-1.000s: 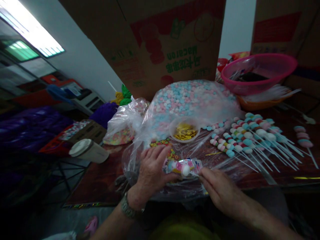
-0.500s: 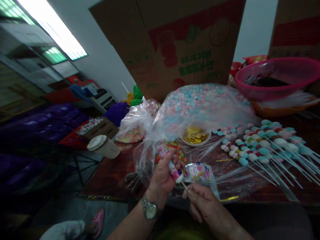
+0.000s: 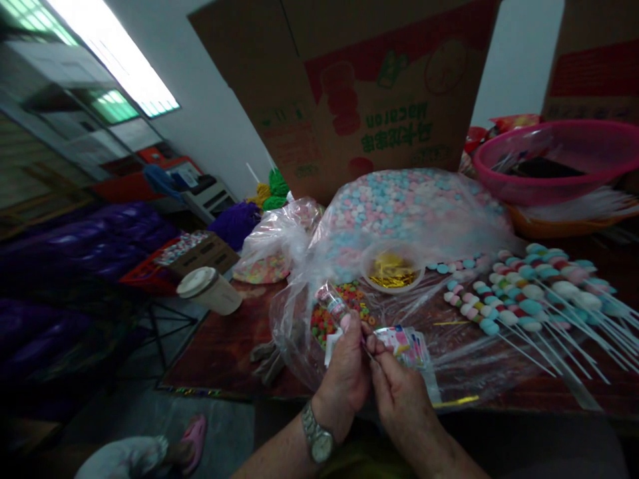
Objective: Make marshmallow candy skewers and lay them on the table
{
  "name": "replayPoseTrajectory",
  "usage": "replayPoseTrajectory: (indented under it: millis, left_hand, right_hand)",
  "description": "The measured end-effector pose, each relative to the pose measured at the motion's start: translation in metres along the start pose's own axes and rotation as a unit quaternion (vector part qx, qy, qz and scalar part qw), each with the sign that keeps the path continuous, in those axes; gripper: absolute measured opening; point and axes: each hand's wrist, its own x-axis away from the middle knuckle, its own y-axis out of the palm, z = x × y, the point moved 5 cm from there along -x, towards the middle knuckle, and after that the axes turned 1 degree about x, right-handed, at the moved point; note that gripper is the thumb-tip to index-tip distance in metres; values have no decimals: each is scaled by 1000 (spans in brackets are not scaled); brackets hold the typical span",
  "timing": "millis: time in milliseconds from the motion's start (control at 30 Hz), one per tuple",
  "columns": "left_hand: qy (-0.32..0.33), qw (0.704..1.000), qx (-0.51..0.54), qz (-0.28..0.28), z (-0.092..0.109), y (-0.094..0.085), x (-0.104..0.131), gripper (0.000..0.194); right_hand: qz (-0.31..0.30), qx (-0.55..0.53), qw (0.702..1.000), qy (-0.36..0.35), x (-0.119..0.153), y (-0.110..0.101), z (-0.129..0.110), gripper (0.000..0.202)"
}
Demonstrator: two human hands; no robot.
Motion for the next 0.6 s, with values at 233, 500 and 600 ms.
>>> replayPoseTrajectory:
  millis: [233, 500, 600]
  left_hand:
    - [27, 968, -239, -76, -2, 3, 6, 49]
    - [477, 530, -694, -98, 108, 12, 66, 31]
    - [519, 372, -762, -111, 117, 13, 55, 49]
  right_hand:
    - [13, 41, 999, -18, -17, 11, 5, 28]
    - [-77, 50, 995, -27, -25, -45, -2, 33]
    - [-161, 67, 983, -54, -22, -59, -18, 33]
